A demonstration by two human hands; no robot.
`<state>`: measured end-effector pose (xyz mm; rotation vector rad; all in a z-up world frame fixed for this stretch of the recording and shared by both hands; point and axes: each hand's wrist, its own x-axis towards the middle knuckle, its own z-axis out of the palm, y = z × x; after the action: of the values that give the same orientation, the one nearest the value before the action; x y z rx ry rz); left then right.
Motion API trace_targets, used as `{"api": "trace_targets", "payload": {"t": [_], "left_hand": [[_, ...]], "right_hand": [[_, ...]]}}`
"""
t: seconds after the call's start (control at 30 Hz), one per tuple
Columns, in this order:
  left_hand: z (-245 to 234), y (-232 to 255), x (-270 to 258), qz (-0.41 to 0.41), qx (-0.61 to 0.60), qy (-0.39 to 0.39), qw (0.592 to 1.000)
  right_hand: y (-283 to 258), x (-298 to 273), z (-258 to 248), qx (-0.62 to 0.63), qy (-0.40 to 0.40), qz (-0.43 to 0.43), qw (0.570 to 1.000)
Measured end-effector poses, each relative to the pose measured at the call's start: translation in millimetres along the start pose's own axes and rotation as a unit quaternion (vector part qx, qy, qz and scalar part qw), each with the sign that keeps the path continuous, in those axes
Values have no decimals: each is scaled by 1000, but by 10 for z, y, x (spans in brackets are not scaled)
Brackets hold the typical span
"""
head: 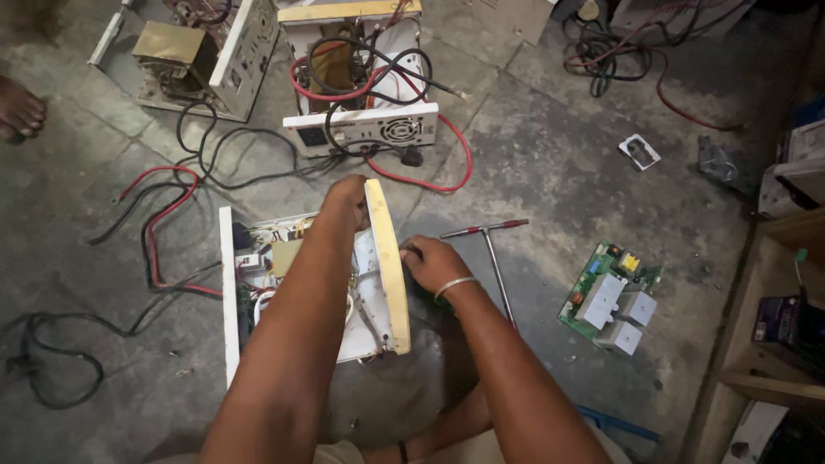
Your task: The person sits on the floor and repairs an electronic device by opening the casing, manipulating internal wires, and using a screwdriver to remove a circuit board. The person then places the casing aside and moves to another device.
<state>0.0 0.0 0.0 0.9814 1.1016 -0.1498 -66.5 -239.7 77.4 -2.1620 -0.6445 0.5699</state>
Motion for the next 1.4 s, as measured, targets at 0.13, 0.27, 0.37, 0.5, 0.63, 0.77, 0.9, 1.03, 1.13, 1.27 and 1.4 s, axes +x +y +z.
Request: {"api": "trace_targets", "payload": {"t": [0.13, 0.27, 0.37, 0.5, 0.63, 0.77, 0.9, 1.03, 1.13, 1.27, 1.4], "left_hand": [[-35, -3, 34, 4, -22, -11, 1000], [-60, 3, 13, 14, 13, -4, 1000], [-57, -34, 78, 16, 5, 3, 1000], [-52, -62, 305, 13, 32, -21, 999], [-39, -169, 466, 10, -18, 13, 1000], [-46, -215, 491, 7, -41, 30, 999], [-48, -165, 421, 4, -48, 25, 999], [-130, -77, 332, 1, -30, -9, 1000], [-147, -20, 363, -24, 13, 4, 1000], [-83, -132, 487, -6, -29, -29, 999], [-101, -184, 516, -21, -73, -72, 994]], "right_hand": [[16, 3, 15, 10, 11, -9, 1000], [23, -9, 12, 10, 11, 2, 1000], [16, -4, 13, 1, 10, -1, 1000], [6, -3, 10, 2, 13, 9, 1000], [-1, -3, 1, 1, 15, -19, 1000], [-22, -11, -7, 10, 11, 2, 1000], [-38, -10, -16, 2, 9, 7, 1000], [-10, -9, -9, 15, 12, 8, 1000], [-5, 15, -4, 20, 13, 12, 1000], [7, 2, -10, 10, 16, -7, 1000], [30, 1, -1, 24, 20, -7, 999]]}}
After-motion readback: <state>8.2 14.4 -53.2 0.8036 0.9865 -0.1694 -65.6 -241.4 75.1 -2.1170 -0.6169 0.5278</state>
